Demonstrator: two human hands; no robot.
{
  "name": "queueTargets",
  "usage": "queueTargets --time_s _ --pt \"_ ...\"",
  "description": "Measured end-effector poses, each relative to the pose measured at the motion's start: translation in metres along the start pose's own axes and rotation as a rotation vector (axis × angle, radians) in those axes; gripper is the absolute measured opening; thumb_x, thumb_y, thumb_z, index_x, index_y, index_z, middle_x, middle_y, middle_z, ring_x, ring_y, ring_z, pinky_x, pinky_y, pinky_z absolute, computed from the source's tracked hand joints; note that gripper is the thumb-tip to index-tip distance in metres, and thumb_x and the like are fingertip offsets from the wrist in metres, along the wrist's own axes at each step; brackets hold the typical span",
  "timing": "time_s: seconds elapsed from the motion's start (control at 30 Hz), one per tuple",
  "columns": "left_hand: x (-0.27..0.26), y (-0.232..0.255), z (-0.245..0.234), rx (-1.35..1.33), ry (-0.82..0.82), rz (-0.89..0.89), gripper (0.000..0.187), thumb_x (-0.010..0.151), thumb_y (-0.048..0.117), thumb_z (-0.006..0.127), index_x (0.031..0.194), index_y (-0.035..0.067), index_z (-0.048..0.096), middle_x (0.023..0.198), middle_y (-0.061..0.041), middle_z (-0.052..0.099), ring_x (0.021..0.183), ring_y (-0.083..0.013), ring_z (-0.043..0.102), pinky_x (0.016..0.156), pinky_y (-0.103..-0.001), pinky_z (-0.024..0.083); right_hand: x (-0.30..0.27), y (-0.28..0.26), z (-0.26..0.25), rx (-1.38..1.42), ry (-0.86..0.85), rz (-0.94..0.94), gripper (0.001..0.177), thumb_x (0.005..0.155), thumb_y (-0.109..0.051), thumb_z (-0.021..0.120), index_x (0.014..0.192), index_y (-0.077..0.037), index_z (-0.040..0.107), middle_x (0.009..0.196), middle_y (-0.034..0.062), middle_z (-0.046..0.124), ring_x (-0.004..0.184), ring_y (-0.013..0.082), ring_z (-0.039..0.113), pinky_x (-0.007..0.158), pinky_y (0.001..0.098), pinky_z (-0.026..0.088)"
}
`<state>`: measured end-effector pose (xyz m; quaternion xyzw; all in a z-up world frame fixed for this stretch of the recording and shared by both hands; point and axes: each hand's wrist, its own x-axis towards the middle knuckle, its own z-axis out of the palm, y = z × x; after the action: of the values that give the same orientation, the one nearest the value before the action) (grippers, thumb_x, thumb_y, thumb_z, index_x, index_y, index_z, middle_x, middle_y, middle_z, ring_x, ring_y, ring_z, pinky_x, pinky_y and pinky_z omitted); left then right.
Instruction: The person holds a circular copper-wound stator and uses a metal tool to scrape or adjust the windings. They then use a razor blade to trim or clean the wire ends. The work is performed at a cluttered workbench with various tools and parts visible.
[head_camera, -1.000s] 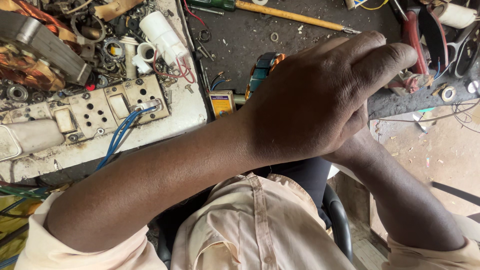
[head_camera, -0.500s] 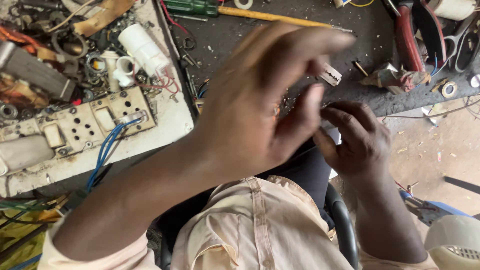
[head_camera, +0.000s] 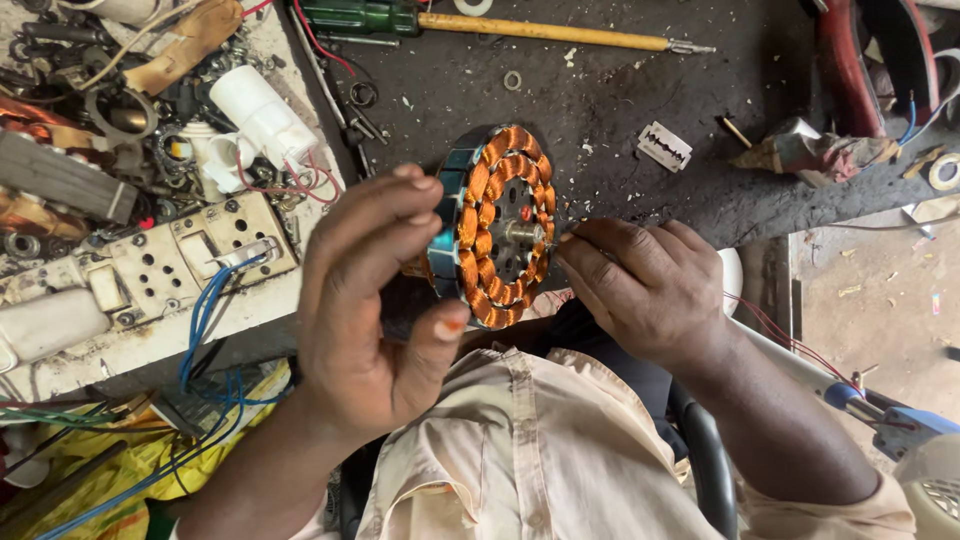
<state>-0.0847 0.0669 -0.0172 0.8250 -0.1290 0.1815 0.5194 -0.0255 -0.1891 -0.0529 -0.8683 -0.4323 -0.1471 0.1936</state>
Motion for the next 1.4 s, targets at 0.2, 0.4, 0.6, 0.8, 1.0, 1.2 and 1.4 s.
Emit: queueTargets --time_s 0.2,0.4,0.6,0.8,1.0,1.2,1.4 --pt "-0.014 -0.015 0.007 0.019 -0.016 0.034 0.049 0.111 0.039 0.059 0.144 0.005 0.049 0.145 -0.016 0.055 0.142 -0.0304 0.054 0.121 -0.043 0.045 0.007 0.0 -0.004 0.044 -0.044 0.026 0.023 0.091 -0.018 0.083 0.112 -0.012 0.073 0.11 0.0035 0.071 0.076 0.0158 0.065 0.066 0.032 0.048" --pt "-0.019 -0.024 0.009 0.034 -0.003 0.06 0.049 0.112 0.037 0.062 0.147 0.006 0.048 0.146 -0.015 0.054 0.139 -0.0281 0.055 0.116 -0.04 0.046 0.011 0.001 -0.005 0.042 -0.077 0.016 0.024 0.089 -0.017 0.083 0.112 -0.011 0.074 0.11 0.0041 0.071 0.077 0.0158 0.066 0.066 0.0326 0.05" --pt "-0.02 -0.026 0.01 0.025 -0.007 0.065 0.051 0.112 0.037 0.064 0.148 0.007 0.046 0.147 -0.015 0.052 0.137 -0.027 0.055 0.116 -0.039 0.047 0.012 -0.001 -0.005 0.067 -0.086 0.011 0.026 0.087 -0.013 0.081 0.112 -0.01 0.073 0.11 0.0046 0.071 0.081 0.0178 0.069 0.069 0.0341 0.052" --pt "-0.021 -0.026 0.011 0.02 -0.012 0.059 0.053 0.111 0.039 0.064 0.149 0.008 0.045 0.147 -0.014 0.052 0.138 -0.0259 0.054 0.114 -0.038 0.047 0.013 0.0 -0.005 0.084 -0.089 0.022 0.023 0.089 -0.012 0.08 0.111 -0.009 0.073 0.108 0.0045 0.073 0.081 0.017 0.069 0.068 0.0334 0.052" --pt "-0.021 -0.029 0.009 0.02 -0.03 0.069 0.053 0.111 0.038 0.065 0.15 0.008 0.045 0.148 -0.014 0.051 0.139 -0.0264 0.054 0.117 -0.039 0.047 0.013 0.0 -0.005 0.059 -0.133 0.024 0.021 0.091 -0.012 0.078 0.111 -0.009 0.071 0.107 0.005 0.073 0.082 0.0171 0.07 0.07 0.0331 0.054" --pt "-0.021 -0.028 0.008 0.015 -0.035 0.069 0.053 0.11 0.037 0.067 0.149 0.007 0.046 0.148 -0.014 0.051 0.138 -0.027 0.055 0.119 -0.039 0.048 0.016 -0.001 -0.007 0.063 -0.186 0.037 0.024 0.091 -0.013 0.078 0.113 -0.008 0.069 0.11 0.0064 0.072 0.083 0.0193 0.071 0.07 0.0344 0.055" --pt "-0.019 -0.027 0.007 0.015 -0.047 0.065 0.053 0.11 0.038 0.067 0.148 0.007 0.046 0.148 -0.015 0.051 0.138 -0.0272 0.055 0.118 -0.039 0.049 0.017 -0.004 -0.008 0.044 -0.203 0.046 0.026 0.09 -0.014 0.078 0.114 -0.008 0.07 0.112 0.0085 0.071 0.086 0.022 0.073 0.072 0.0369 0.056"
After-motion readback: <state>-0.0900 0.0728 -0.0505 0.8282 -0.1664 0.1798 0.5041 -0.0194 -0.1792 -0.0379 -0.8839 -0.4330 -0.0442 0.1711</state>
